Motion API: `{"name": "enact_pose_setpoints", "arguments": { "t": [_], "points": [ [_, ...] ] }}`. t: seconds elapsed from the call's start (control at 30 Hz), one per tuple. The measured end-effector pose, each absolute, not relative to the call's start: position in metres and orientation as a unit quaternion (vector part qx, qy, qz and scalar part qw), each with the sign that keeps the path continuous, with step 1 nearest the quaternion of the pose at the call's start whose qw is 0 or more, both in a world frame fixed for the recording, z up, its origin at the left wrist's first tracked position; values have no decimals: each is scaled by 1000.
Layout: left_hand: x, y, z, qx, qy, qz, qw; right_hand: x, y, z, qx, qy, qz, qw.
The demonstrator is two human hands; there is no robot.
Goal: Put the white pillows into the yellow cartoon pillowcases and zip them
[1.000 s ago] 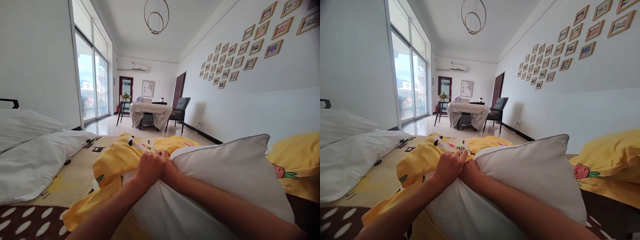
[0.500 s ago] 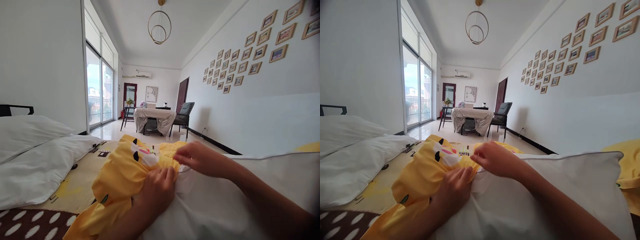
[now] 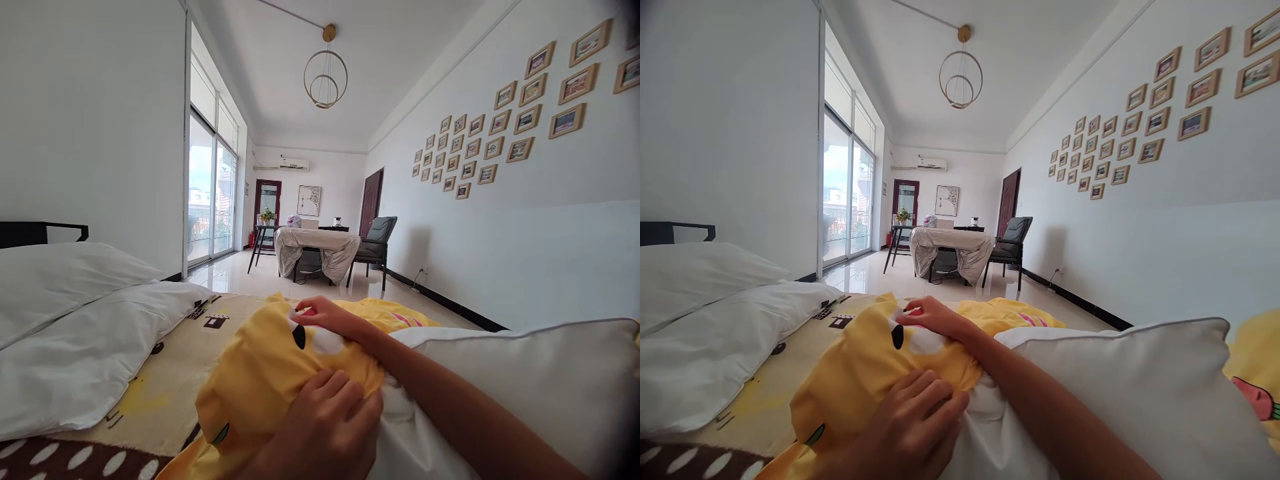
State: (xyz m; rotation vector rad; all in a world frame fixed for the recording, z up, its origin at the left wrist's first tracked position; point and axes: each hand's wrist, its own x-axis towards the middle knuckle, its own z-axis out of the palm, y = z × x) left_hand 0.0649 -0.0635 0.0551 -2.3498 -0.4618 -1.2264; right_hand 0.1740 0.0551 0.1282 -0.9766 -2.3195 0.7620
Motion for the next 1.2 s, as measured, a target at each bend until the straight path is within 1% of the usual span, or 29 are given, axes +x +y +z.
{"name": "enact_pose_setpoints", "arguments": {
  "t": [0.07,0.13,0.17,0.2,0.23,0.27,0.3,0.33,0.37,0.4,0.43,0.47,0.53,0.67,0.73,0.8,0.87,0.9,0.97,1.03,1.13,1.2],
  "points": [
    [34,-61,56,-797,-163,-544,205,183,52,137,-390,-801,303,338],
    [2,-51,55,-686,-227,-663,192,193,46,147,-395,-744,315,438],
    [-12,-43,54,-625,-289,-705,172,198,42,151,-383,-718,321,485],
    [-24,-34,54,-568,-358,-730,129,204,38,154,-368,-693,329,526],
    [-34,-24,55,-526,-417,-739,57,209,34,157,-352,-673,336,557],
    [-41,-16,56,-500,-459,-733,-42,213,30,158,-338,-661,341,577],
    [-44,-9,57,-486,-477,-715,-160,218,26,159,-328,-659,341,585],
    [-46,-4,58,-475,-471,-688,-280,222,23,159,-322,-674,338,573],
    [-44,-1,59,-464,-452,-657,-386,224,21,159,-317,-703,338,539],
    [-42,-1,60,-447,-429,-631,-467,226,19,157,-312,-743,339,485],
    [-38,-4,61,-427,-407,-618,-519,227,17,156,-307,-783,336,423],
    [-35,-7,62,-412,-392,-619,-542,226,16,154,-304,-816,330,366],
    [-29,-17,64,-399,-380,-639,-536,220,16,148,-310,-854,305,286],
    [-27,-32,64,-370,-429,-697,-440,201,18,133,-328,-895,233,192],
    [-28,-36,63,-369,-434,-725,-388,192,20,129,-322,-917,172,159],
    [-29,-38,60,-392,-415,-741,-353,186,19,130,-317,-931,104,151],
    [-29,-40,58,-420,-394,-743,-341,182,16,138,-298,-939,65,160],
    [-29,-41,57,-434,-386,-740,-338,179,14,143,-286,-940,68,173],
    [-30,-43,55,-469,-366,-728,-340,174,10,153,-264,-934,126,206],
    [-33,-44,53,-496,-328,-715,-367,167,8,159,-261,-910,214,241],
    [-40,-39,49,-477,-295,-710,-426,156,9,155,-277,-860,296,311],
    [-44,-33,48,-443,-313,-719,-435,152,11,148,-274,-825,340,359]
  ]
}}
